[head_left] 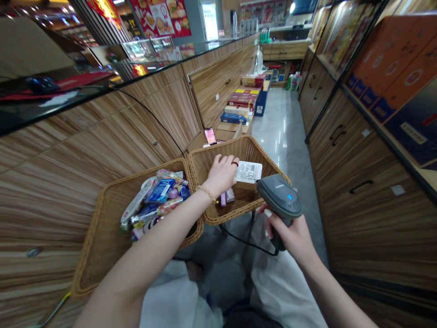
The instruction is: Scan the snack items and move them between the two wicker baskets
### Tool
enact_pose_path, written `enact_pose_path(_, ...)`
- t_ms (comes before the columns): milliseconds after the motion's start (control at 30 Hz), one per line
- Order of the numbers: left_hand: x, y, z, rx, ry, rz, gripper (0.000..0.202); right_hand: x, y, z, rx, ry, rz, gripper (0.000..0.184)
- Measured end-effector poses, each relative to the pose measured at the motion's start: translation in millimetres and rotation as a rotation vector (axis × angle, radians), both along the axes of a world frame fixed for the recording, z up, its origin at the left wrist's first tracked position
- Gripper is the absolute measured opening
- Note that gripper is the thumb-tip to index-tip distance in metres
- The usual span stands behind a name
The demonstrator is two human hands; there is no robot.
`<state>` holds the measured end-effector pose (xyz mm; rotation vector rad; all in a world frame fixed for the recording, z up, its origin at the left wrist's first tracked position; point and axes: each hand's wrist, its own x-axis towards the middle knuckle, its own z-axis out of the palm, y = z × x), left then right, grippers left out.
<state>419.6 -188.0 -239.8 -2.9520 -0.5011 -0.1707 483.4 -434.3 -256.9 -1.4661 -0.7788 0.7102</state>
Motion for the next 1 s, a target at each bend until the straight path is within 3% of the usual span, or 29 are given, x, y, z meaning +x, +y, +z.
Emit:
enact_pose_path(267,-80,-22,29.8,-0.02,-0.247,0.197,0.067,-23,6,9.8,0.017,0.006,0.05,0.031)
enact_pose_path(467,-121,-31,30.3,0.088,-0.367,0.338,0.068,-34,8,13.5,0.031,0.035,0.107,0.03)
enact_pose_path(767,-134,-33,0.8,0.155,-0.477,0.42,0.064,-43,11,11.7,-0.012,-0.024,0.14,0.026)
enact_pose_path(1000,-137,-34,-3.4,0.129,-0.485,0.427,0.069,-45,16,1.2,-0.033,-0.259,0.111,0.013)
